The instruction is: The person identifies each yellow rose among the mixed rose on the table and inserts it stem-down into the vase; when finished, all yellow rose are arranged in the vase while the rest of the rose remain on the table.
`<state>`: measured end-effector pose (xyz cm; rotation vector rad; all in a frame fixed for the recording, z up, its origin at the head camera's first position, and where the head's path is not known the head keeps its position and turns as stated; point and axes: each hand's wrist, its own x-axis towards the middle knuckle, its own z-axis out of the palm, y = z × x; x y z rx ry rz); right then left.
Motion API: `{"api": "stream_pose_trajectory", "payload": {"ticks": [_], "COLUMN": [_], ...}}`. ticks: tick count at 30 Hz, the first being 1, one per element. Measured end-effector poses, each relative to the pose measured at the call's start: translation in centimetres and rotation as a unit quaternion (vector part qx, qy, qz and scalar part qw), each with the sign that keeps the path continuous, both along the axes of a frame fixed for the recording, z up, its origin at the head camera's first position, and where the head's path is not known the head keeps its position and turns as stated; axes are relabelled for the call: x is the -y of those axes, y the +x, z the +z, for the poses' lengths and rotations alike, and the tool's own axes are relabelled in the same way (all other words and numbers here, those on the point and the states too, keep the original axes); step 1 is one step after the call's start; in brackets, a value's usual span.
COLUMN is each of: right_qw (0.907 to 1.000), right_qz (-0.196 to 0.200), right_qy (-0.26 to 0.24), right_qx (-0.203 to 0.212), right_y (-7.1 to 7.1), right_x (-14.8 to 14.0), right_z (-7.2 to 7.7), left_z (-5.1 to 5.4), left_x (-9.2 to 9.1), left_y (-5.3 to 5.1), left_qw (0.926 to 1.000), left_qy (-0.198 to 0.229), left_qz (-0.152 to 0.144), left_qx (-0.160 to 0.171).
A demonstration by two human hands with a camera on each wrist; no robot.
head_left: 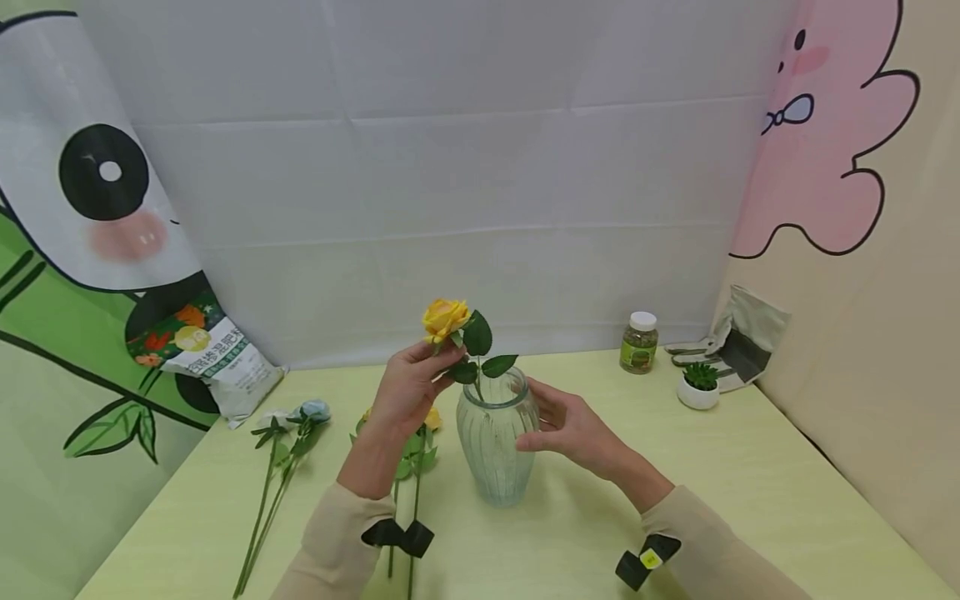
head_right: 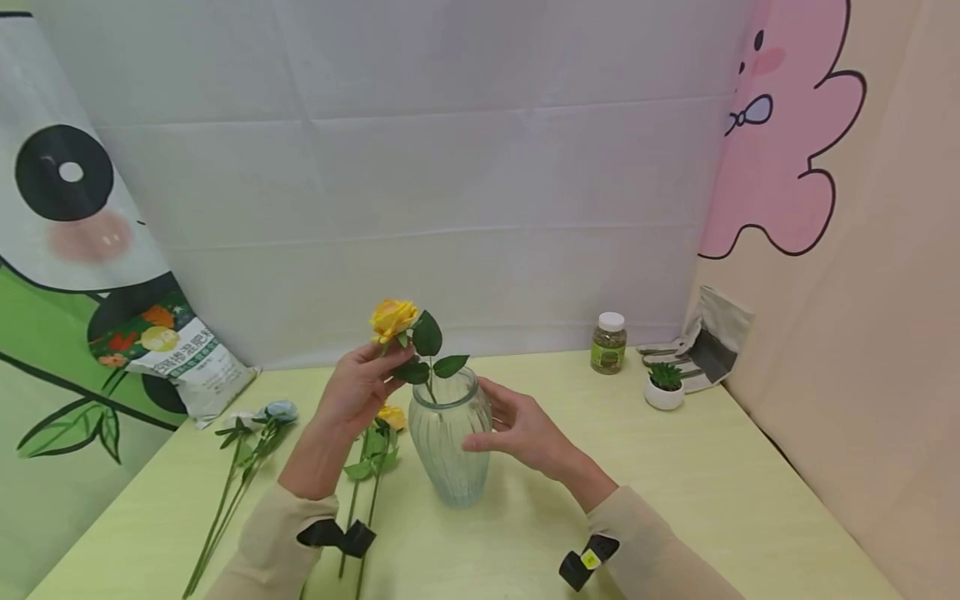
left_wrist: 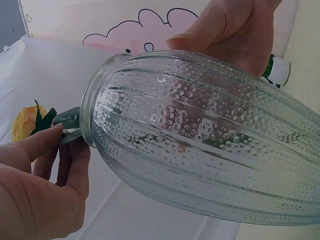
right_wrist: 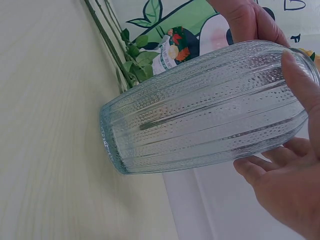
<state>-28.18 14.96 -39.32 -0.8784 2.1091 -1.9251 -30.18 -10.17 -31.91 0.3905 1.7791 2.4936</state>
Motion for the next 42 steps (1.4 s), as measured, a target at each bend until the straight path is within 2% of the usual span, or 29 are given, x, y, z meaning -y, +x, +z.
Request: {"api": "stream_pose_trajectory", "payload": {"ticks": [4, 9, 15, 24, 33, 40, 42], "right_qw": [1.0000, 1.0000, 1.0000, 1.0000, 1.0000, 1.0000, 1.0000], "right_qz": [0.002, 0.001, 0.001, 0.002, -0.001, 0.002, 0.002], "right_qy": [-0.004, -0.001, -0.002, 0.000, 0.003, 0.003, 0.002], "right_qx": [0.003, 0.003, 0.004, 0.003, 0.002, 0.003, 0.001], "right_y": [0.0, 0.0, 0.1, 0.1, 0.2, 0.2, 0.2], "right_x": [0.0, 0.0, 0.1, 0.1, 0.1, 0.0, 0.0], "right_z": [-0.1, 0.0, 0.1, 0.1, 0.3, 0.3, 0.3], "left_z": [-0.3, -0.4, -0.6, -1.2, -1.4, -2.1, -2.3], "left_x": [-0.1, -0.1, -0.5, -1.1, -1.3, -0.6, -0.3], "left_y": [-0.2, -0.3, -0.3, -0.4, -0.4, -0.5, -0.5], "left_qw": [0.9999, 0.9998, 0.9994, 0.9995, 0.9998, 0.9970, 0.9961], "left_qy": [0.006, -0.012, -0.035, -0.029, -0.002, 0.061, 0.072], "left_qz": [-0.007, -0.015, -0.002, 0.003, -0.014, -0.002, -0.001], "left_qx": [0.007, 0.001, 0.002, 0.012, 0.011, 0.048, 0.050]}}
